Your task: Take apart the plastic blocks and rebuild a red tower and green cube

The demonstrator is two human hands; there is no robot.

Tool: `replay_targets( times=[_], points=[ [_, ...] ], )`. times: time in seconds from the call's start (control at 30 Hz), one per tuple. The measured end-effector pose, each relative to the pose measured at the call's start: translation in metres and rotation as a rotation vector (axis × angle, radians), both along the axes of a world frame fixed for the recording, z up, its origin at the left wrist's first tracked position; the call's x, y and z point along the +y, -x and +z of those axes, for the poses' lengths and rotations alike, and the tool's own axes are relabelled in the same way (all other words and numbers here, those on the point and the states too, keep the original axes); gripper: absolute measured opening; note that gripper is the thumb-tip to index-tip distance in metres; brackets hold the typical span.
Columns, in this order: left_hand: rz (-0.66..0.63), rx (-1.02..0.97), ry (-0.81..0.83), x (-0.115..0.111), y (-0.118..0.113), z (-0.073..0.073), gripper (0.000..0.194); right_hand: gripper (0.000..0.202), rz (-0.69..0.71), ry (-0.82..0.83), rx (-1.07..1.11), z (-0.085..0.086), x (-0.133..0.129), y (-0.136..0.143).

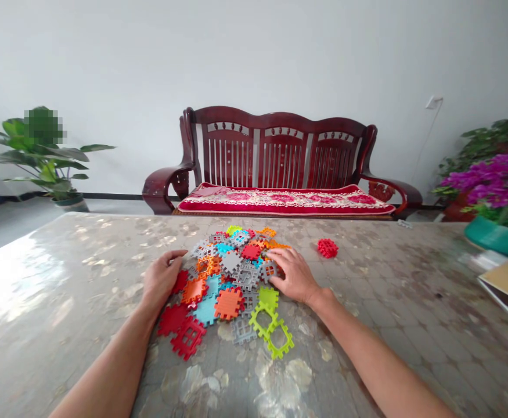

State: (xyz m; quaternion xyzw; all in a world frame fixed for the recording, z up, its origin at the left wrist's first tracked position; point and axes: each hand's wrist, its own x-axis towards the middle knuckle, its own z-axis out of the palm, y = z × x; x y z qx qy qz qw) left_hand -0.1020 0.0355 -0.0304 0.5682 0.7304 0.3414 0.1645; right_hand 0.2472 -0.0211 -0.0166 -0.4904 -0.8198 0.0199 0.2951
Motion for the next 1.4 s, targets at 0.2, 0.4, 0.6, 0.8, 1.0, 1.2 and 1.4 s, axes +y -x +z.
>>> replay_targets(
  times=[0.2,0.4,0.6,0.8,1.0,1.2,1.4],
  points=[
    [-0.021,-0.01,-0.022,0.0,0.0,-0.001,0.043,0.034,-0.08,0.011,0.031,0.001,0.0,-0.004],
    [-0.014,-0.034,-0.01,0.001,0.001,-0.002,0.044,0.01,-0.194,0.06,0.349,-0.006,0.007,-0.022],
    [-0.001,-0.051,-0.001,0.001,0.001,-0.002,0.044,0.018,-0.386,-0.019,0.306,-0.006,0.013,-0.038],
    [-0.007,-0.073,-0.014,0.0,0.0,-0.002,0.044,0.01,-0.186,-0.098,-0.08,0.006,-0.003,-0.019],
    [-0.009,-0.078,-0.006,0.001,0.001,-0.004,0.044,0.027,-0.098,-0.077,-0.174,0.002,-0.005,-0.001],
    [-0.005,-0.069,-0.006,-0.001,0.0,-0.001,0.042,0.024,-0.097,-0.082,-0.221,-0.002,-0.003,0.001],
    [0.001,-0.074,0.003,-0.001,0.0,-0.001,0.042,0.012,-0.046,-0.095,-0.234,0.0,-0.006,-0.004]
  ],
)
